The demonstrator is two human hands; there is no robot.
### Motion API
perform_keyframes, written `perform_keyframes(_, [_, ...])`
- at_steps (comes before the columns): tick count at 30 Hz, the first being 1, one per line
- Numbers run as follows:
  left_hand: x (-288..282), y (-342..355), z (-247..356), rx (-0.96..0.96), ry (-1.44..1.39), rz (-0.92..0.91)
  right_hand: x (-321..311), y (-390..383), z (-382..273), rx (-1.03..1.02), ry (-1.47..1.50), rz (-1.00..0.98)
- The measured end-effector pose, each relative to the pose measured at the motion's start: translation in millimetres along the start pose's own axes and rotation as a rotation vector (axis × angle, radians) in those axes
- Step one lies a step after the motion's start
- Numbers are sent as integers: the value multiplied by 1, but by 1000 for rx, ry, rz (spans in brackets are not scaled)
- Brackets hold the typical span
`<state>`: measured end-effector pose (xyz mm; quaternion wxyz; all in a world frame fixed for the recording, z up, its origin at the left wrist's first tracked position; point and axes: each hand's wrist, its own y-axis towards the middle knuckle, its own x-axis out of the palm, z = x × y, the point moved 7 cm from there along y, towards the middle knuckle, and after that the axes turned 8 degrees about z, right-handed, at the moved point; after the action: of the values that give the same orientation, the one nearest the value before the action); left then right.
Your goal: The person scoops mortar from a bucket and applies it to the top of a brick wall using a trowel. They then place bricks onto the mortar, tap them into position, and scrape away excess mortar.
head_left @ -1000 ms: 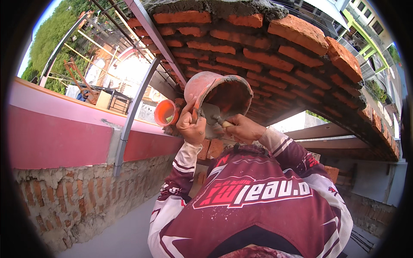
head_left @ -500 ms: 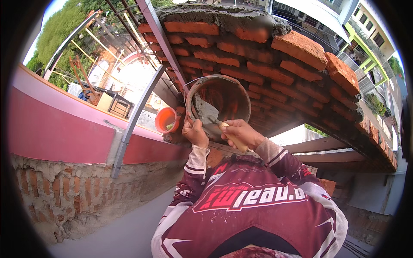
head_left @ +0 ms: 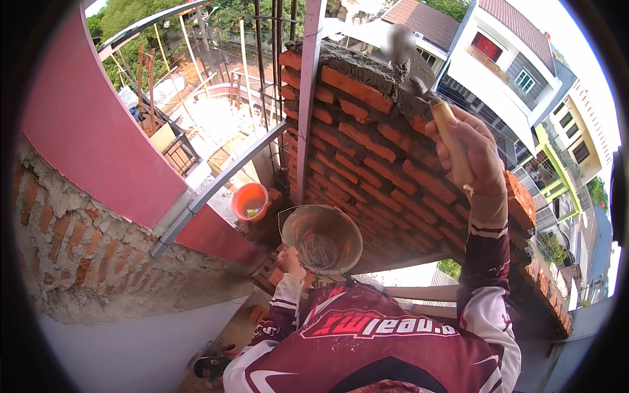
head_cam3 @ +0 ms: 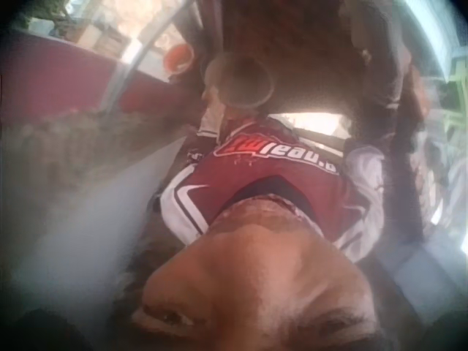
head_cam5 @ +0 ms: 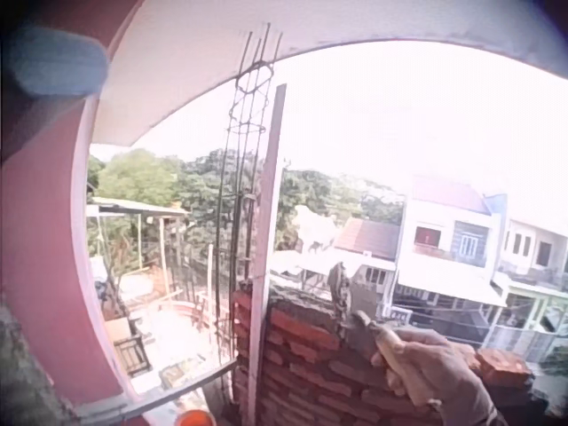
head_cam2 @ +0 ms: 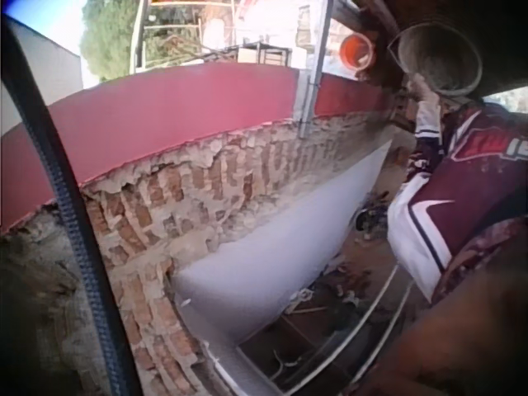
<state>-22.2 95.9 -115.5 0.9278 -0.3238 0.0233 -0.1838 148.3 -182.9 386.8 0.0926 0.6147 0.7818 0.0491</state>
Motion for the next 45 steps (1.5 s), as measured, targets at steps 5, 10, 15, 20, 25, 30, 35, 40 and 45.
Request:
perform_keyframes(5, [-36, 12, -10, -14, -19, 43, 15, 123, -57, -206, -285, 29])
perform_keyframes(10, [-65, 17, -19, -13, -132, 147, 75, 218, -26, -165, -765, -107])
perform_keyframes(15, [-86, 3, 1, -33, -192, 202, 96, 244, -16, -326, -1105, -162])
perform_keyframes(20, [-101, -10, 8, -160, -204, 297, 83, 247, -37, -548, -1262, -104])
perform_keyframes(25, [-99, 10, 1, -79, -172, 202, 84, 253, -24, -669, -1683, -133])
perform_keyframes(30, [-88, 31, -25, 5, -260, 220, 90, 279, -11, -718, -1639, -151])
perform_keyframes(35, [-94, 49, -52, 42, -226, 294, 75, 286, -4, -706, -1811, -396])
perform_keyframes(40, [-97, 45, -66, -82, -192, 182, 30, 257, -33, -763, -1777, -430])
perform_keyframes(45, [-89, 45, -78, -164, -261, 192, -40, 208, -72, -539, -1575, 126])
